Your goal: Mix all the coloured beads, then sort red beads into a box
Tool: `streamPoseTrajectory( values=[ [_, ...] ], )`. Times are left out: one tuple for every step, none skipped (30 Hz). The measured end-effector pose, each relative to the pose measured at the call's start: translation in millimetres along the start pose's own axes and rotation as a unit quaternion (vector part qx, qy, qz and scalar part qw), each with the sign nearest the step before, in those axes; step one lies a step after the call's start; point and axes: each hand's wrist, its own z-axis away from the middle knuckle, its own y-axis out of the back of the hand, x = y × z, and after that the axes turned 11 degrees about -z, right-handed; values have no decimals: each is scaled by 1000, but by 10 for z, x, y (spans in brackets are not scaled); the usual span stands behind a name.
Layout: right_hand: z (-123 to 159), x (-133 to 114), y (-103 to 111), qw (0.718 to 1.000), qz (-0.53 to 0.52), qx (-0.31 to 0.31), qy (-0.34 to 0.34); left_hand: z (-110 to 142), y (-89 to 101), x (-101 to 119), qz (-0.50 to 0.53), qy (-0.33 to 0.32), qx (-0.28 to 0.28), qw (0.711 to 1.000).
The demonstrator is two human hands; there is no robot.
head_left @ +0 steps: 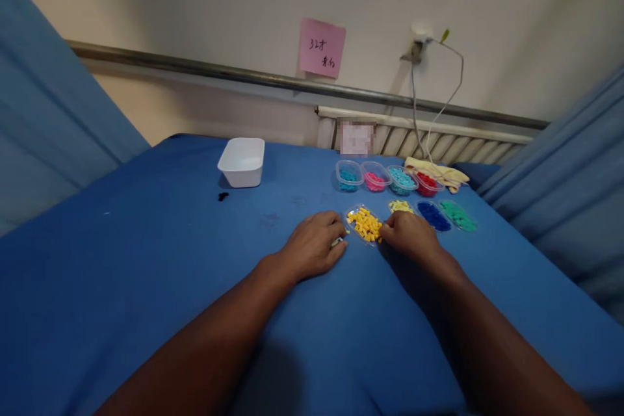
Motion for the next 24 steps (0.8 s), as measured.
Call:
streamPoseTrajectory(
  values=[
    [4,5,4,1000,-4,5,-4,0,5,-14,1,3,5,1000],
    [5,11,8,1000,-10,9,-6,2,10,-21,2,5,8,1000],
    [4,18,11,1000,-20,12,-8,3,13,-20,2,5,11,1000],
    [0,25,13,999,-32,13,-8,4,14,-15,3,3,11,1000],
    [-8,33,12,999,-49,15,-7,6,11,-7,3,0,9,1000],
    [-18,41,9,997,-69,16,-7,7,4,2,4,-3,5,1000],
    [-30,50,3,995,-94,16,-6,9,-5,9,6,-5,2,1000],
    [-42,61,-7,992,-123,15,-6,11,-16,12,9,-5,1,1000],
    [-52,73,-18,987,-159,10,-6,13,-27,12,14,-4,2,1000],
    [-59,86,-31,980,-199,1,-9,15,-37,8,21,-1,6,1000],
    [-63,100,-43,970,-243,-12,-13,17,-44,0,32,5,12,999],
    [-62,114,-55,957,-288,-27,-18,17,-49,-12,48,16,21,998],
    [-59,127,-65,942,-333,-43,-21,15,-49,-28,70,33,34,996],
    [-53,136,-72,924,-376,-56,-23,12,-47,-49,95,56,48,993],
    [-46,139,-78,907,-416,-66,-22,8,-40,-75,120,83,63,987],
    [-38,137,-82,889,-452,-71,-21,5,-28,-104,142,111,78,981],
    [-29,127,-84,873,-483,-72,-19,4,-11,-136,158,138,89,974],
    [-20,110,-87,858,-509,-71,-17,7,13,-169,167,162,92,968],
    [-10,88,-90,845,-531,-68,-15,16,44,-202,177,179,87,964],
    [1,61,-93,834,-548,-66,-12,29,80,-232,187,182,74,962],
    [14,33,-97,825,-561,-64,-10,47,121,-258,199,170,55,964],
    [29,6,-101,817,-573,-62,-8,68,163,-281,210,142,31,967],
    [45,-19,-104,809,-585,-60,-8,89,204,-300,217,102,6,971],
    [61,-41,-106,800,-596,-58,-9,109,240,-317,215,61,-15,975]
  ],
)
